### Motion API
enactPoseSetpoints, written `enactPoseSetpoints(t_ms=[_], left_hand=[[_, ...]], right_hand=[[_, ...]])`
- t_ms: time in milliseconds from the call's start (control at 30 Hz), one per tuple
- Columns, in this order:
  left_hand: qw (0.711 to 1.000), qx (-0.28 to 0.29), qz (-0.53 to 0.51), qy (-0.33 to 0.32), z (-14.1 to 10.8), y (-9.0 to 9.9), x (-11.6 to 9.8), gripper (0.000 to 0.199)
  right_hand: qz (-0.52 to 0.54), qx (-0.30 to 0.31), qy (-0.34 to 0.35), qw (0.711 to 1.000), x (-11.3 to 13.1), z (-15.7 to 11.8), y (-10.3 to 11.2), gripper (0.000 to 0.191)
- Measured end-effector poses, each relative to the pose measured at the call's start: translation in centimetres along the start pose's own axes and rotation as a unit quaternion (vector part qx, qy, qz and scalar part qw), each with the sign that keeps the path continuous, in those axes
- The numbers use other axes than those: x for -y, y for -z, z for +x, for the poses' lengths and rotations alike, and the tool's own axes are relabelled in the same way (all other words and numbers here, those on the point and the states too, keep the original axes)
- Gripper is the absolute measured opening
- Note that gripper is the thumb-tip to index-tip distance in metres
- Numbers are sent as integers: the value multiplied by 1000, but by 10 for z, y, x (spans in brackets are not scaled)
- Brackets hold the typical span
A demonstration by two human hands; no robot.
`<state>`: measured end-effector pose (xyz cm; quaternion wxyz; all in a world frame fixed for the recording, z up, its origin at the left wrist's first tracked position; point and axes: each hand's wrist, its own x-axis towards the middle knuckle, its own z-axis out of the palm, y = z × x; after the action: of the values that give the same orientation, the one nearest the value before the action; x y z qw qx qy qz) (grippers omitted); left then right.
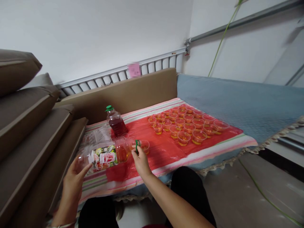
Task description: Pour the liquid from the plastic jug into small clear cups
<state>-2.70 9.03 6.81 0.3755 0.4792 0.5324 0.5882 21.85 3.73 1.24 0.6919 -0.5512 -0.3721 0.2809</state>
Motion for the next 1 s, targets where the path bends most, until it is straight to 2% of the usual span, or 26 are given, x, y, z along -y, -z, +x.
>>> enactPoseSetpoints(t_ms=[233,333,500,633,733,833,933,1000], left_hand=[[997,-10,-54,50,-6,-3,34,68],[990,12,-116,76,-16,-10,52,71],[969,44,-214,113,-37,-26,67,69],[962,53,-241,119,-49,-37,74,69],[965,58,-226,123,-52,-38,83,71],[975,61,-173,127,-49,-32,92,65],[990,19,-98,103,-45,-23,91,61],[996,-9,-61,68,-42,-19,81,65]], right_hand=[[-29,14,17,999,2,6,8,24],[-53,31,22,998,10,11,16,30],[-98,63,70,991,40,22,21,34],[-106,101,138,980,73,30,11,33],[-96,139,181,969,92,31,-2,30],[-114,164,211,957,98,25,-15,27],[-145,178,249,941,95,14,-28,26],[-166,184,283,927,93,5,-38,25]])
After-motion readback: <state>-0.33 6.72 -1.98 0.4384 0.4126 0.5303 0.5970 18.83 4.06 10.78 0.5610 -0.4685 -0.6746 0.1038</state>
